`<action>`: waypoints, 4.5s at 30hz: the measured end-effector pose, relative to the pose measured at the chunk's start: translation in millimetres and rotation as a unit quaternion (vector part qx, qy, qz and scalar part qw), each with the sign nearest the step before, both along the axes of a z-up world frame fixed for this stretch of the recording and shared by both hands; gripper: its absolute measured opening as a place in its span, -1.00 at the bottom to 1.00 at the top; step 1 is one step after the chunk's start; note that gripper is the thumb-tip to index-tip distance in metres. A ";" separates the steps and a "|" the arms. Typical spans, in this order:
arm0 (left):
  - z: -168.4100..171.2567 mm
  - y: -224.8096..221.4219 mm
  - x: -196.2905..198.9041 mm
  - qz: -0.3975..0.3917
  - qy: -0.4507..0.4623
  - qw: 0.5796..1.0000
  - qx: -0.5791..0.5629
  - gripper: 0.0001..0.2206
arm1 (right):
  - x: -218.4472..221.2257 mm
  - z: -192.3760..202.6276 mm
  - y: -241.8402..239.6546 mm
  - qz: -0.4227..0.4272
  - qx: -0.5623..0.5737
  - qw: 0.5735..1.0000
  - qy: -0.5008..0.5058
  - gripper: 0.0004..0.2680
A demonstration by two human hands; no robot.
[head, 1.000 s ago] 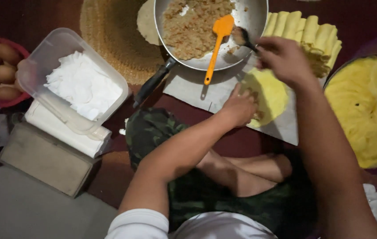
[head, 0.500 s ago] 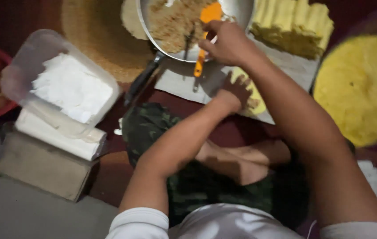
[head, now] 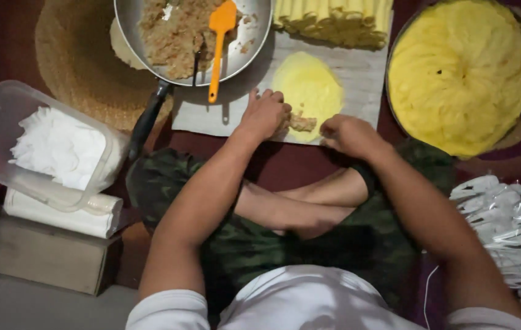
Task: Rolling thin yellow wrappers with a savory filling into cylindrical shapes.
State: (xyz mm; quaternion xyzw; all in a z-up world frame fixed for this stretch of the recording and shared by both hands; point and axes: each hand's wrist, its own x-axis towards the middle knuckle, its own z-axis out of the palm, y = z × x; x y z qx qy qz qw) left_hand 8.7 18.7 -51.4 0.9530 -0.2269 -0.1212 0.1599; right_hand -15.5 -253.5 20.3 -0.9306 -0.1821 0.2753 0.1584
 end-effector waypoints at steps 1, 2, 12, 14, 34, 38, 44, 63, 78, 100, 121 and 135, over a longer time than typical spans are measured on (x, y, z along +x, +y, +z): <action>0.0 -1.5 -0.7 0.000 0.002 1.000 0.004 -0.73 | 0.4 -3.0 0.5 0.000 0.004 1.000 0.002 -0.77; -0.2 -2.5 -1.4 -0.006 -0.007 1.000 0.011 -0.73 | 0.6 -6.3 1.5 0.017 -0.001 1.000 0.003 -0.78; 36.2 -8.3 -28.4 -0.035 -0.070 0.996 0.049 -0.78 | 9.1 -50.1 8.6 0.098 -0.054 0.992 -0.053 -0.84; 44.4 -10.3 -31.2 -0.048 -0.058 0.996 0.055 -0.81 | 12.2 -48.5 9.1 0.095 -0.050 0.993 -0.051 -0.84; 11.8 -12.2 -0.6 0.056 -0.109 0.991 -0.061 -0.87 | 31.8 -49.5 8.5 -0.135 0.202 0.962 -0.127 -0.90; 5.3 -8.6 7.0 0.078 -0.066 0.992 -0.077 -0.84 | 39.6 -54.2 12.1 -0.159 0.166 0.965 -0.126 -0.90; 8.0 -3.0 7.5 0.106 -0.063 0.988 -0.090 -0.87 | 38.5 -51.0 14.5 -0.139 0.144 0.971 -0.130 -0.91; 0.3 -19.1 -2.8 -0.013 -0.058 0.998 -0.017 -0.82 | 27.4 -30.8 24.7 0.052 0.212 0.957 -0.188 -0.72; -2.2 -9.2 1.3 -0.001 -0.020 0.999 -0.035 -0.84 | 34.1 -38.3 14.8 0.087 0.107 0.977 -0.163 -0.75; 8.3 22.7 5.7 0.103 0.102 0.989 -0.016 -0.83 | 40.8 -60.0 -29.1 -0.127 -0.036 0.991 -0.019 -0.84; 31.3 1.0 -12.9 0.018 -0.036 0.999 -0.030 -0.92 | 28.5 -44.2 11.4 0.125 0.140 0.934 -0.302 -0.79; 51.0 -9.1 -25.1 0.086 -0.073 0.992 -0.065 -0.93 | 34.3 -21.1 2.9 -0.068 0.241 0.962 -0.108 -0.88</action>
